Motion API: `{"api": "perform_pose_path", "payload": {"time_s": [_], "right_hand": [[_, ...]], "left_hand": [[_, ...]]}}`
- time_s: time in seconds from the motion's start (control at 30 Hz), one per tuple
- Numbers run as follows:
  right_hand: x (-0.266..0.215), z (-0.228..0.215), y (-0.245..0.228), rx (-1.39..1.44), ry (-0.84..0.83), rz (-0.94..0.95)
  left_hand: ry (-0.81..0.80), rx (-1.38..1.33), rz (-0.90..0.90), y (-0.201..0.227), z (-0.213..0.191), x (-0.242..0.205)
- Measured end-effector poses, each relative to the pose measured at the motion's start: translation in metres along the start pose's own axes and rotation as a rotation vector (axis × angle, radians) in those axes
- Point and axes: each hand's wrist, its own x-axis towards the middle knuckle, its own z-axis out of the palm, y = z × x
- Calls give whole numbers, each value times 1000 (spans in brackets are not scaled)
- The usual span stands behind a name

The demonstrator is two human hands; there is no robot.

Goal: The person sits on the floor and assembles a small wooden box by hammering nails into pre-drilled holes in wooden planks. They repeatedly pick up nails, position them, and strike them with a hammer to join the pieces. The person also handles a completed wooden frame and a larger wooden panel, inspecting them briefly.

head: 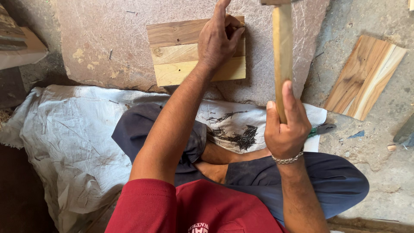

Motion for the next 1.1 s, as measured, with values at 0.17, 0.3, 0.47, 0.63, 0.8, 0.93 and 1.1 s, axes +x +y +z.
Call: {"api": "perform_pose_path", "payload": {"time_s": [0.17, 0.3, 0.47, 0.63, 0.8, 0.93, 1.1], "right_hand": [[2, 15, 2, -59, -131, 152], [5, 4, 3, -158, -159, 173], [3, -8, -7, -50, 22, 21], [7, 15, -9, -86, -67, 110], [12, -13, -2, -151, -99, 85], [2, -24, -3, 66, 212, -79], [-1, 30, 8, -66, 165, -177]], "left_hand": [[19, -21, 2, 2, 0, 3], [28, -17, 17, 6, -6, -2], [19, -83, -12, 9, -9, 2], [83, -101, -30, 10, -5, 4], [115, -113, -38, 15, -6, 0], [90, -138, -111, 15, -13, 0], [58, -182, -166, 18, -13, 6]]}}
